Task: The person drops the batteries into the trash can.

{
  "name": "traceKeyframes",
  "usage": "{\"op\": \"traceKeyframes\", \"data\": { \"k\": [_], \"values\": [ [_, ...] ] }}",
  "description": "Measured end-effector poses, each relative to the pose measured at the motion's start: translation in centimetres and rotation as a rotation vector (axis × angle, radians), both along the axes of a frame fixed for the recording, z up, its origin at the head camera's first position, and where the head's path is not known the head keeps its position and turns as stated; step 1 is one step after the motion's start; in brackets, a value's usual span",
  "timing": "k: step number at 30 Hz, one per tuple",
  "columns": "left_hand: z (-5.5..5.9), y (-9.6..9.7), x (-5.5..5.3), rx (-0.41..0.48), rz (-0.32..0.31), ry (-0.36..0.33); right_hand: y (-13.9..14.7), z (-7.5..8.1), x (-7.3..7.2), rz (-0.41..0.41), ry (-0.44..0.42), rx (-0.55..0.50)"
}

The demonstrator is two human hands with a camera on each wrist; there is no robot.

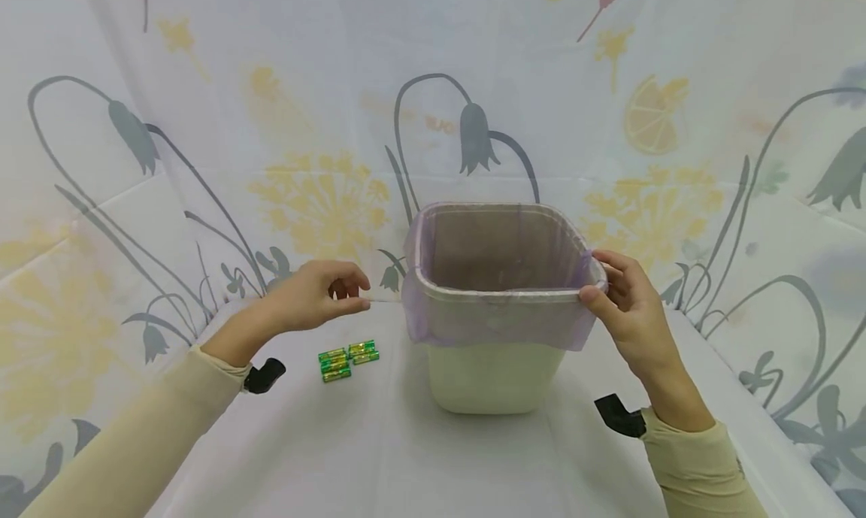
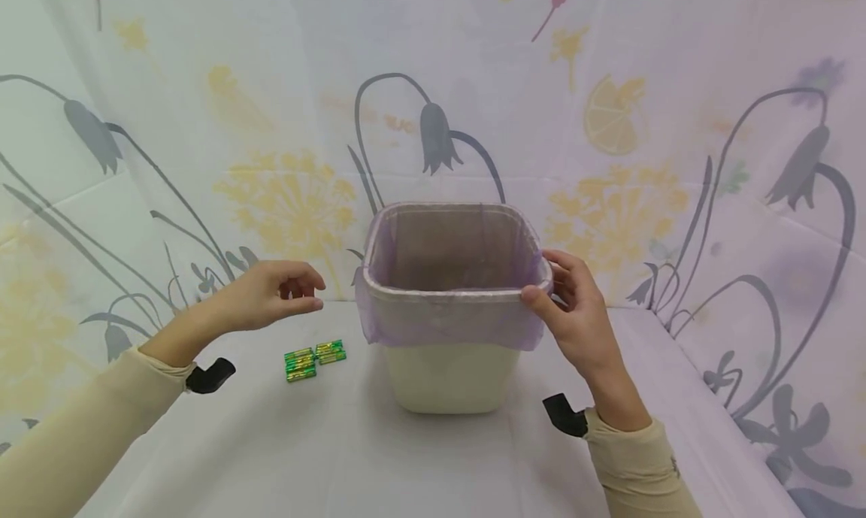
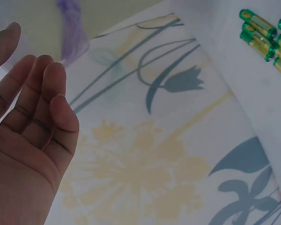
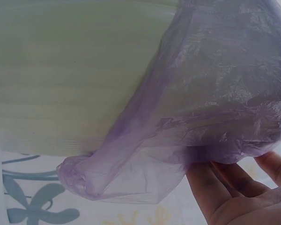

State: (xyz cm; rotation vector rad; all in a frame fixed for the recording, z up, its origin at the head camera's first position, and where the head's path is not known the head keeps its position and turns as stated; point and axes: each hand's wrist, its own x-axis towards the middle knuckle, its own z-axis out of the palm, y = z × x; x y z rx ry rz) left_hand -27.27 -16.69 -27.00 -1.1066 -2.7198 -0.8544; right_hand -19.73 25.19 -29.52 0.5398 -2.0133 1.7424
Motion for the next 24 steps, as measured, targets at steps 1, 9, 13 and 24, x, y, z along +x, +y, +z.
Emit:
{"op": "traceKeyframes", "data": {
  "k": [1,9,13,24],
  "values": [
    [-0.6,-0.2,0.0,-0.003,0.004,-0.015,0.0,0.0,0.0,-0.002,0.001,-0.001],
    [-6.2,-1.8,-0.2,-0.052,0.025,-0.083,0.0,-0.1,0.0,0.002,-0.007,0.009],
    [-8.7,-2.5,-0.5,-0.084,0.034,-0.119,0.0,0.0,0.0,-0.005,-0.009,0.021],
    [-12.5,-3.6,-1.0,-0.146,0.079,-0.186,0.0,0.0,0.0,-0.003,-0.002,0.011]
  ]
}}
